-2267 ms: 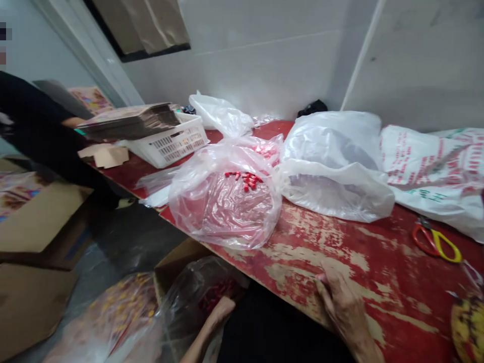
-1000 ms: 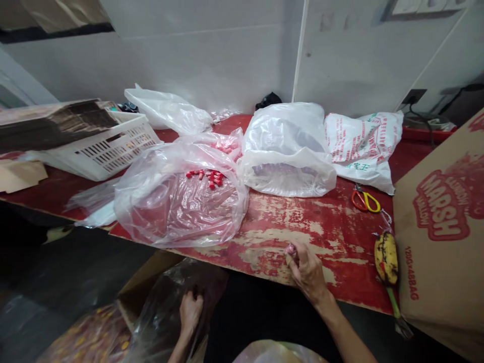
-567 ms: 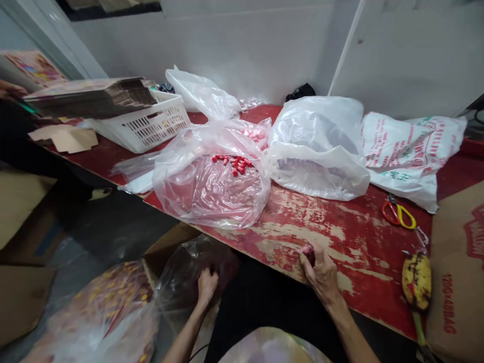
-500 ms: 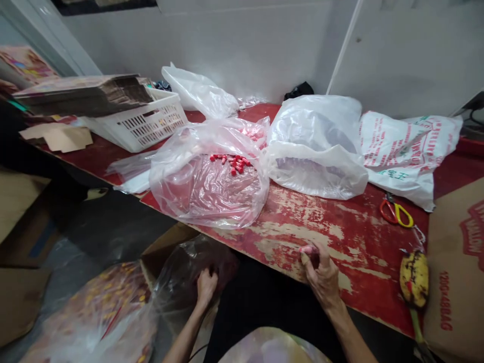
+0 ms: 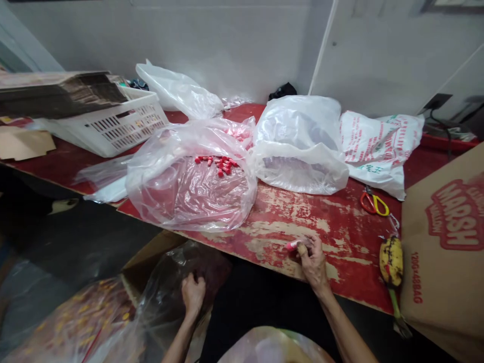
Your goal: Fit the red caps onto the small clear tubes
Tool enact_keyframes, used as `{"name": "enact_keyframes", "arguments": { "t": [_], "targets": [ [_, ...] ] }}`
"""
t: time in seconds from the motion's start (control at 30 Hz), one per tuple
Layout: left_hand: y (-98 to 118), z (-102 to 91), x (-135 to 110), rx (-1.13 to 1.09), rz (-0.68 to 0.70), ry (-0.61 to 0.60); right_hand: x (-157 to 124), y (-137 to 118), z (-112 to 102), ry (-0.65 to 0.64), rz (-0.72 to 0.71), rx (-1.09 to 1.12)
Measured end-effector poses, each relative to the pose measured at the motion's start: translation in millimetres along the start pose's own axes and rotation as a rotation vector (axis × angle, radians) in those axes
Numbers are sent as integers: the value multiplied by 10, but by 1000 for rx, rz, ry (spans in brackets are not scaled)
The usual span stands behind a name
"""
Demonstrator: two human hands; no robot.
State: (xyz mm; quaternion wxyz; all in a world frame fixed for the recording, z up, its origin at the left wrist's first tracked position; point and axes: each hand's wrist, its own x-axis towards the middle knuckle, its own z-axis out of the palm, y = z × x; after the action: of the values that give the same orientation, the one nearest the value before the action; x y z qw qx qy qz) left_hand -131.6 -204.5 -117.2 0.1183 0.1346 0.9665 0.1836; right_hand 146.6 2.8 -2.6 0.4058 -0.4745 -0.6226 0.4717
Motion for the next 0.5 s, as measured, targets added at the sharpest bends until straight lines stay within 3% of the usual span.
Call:
{"name": "enact_keyframes", "arguments": {
  "t": [0.1, 0.5],
  "targets": [
    [16, 9, -15, -32, 13, -11, 30, -30, -1, -3, 30, 98],
    [38, 37, 29, -125, -33, -90, 47, 33, 18, -23, -52, 5]
  ]
}}
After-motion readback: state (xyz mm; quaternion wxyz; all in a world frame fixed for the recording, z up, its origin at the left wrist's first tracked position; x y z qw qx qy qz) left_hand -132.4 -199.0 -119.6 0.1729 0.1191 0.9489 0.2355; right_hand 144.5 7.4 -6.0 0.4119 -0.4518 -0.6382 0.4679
